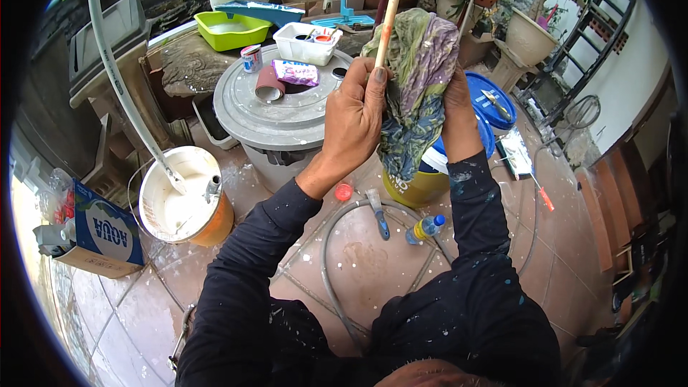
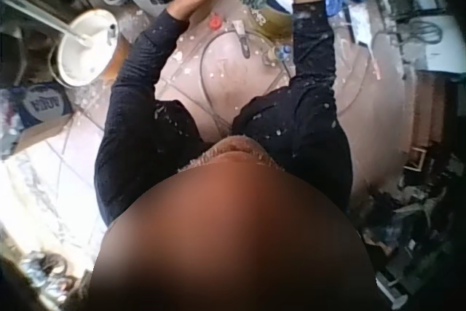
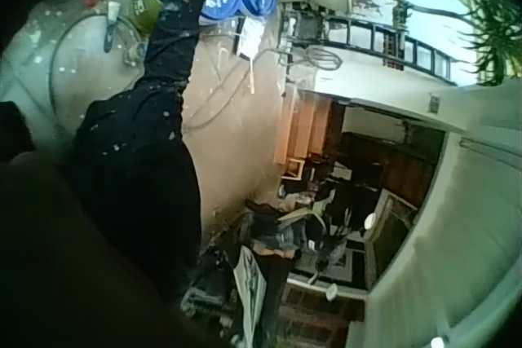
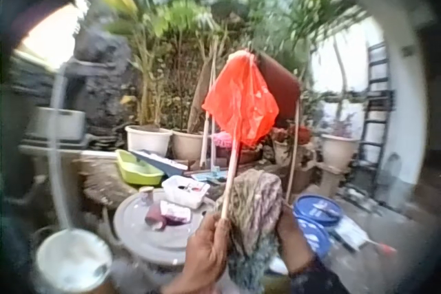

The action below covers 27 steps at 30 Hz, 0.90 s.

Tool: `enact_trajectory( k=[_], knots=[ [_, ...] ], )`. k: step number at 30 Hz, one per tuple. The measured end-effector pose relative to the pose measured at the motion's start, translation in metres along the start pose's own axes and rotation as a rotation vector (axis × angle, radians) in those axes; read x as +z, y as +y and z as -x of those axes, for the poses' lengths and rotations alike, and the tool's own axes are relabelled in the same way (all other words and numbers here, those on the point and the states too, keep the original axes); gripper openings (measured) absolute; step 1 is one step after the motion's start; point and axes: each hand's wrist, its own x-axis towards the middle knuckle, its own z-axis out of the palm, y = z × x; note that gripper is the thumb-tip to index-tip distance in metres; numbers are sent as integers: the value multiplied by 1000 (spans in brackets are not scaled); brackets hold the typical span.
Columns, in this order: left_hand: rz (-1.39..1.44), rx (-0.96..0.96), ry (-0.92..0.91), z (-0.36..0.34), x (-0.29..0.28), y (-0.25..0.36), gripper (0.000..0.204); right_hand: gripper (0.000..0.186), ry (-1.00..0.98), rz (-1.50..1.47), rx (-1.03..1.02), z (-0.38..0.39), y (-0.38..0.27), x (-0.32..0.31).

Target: Mixing red paint in a cup and using a stick and rag to test or apply it.

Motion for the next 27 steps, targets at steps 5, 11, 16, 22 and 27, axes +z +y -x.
enact_trajectory(
  k=[5,11,16,22,27],
  knots=[
    [-286,4,12,4,-1,-16,20,39,-1,105,-71,6,-6,26],
    [-354,-11,-26,14,3,-29,16,35,23,299,-220,9,-14,35],
    [-388,48,-23,22,9,-35,15,26,63,379,-434,-6,-9,28],
    [-200,25,-121,23,6,-46,21,26,-3,310,-511,-13,-9,14],
    [371,-334,-367,25,-7,-40,33,28,-74,249,-453,-6,-9,10]
  ],
)
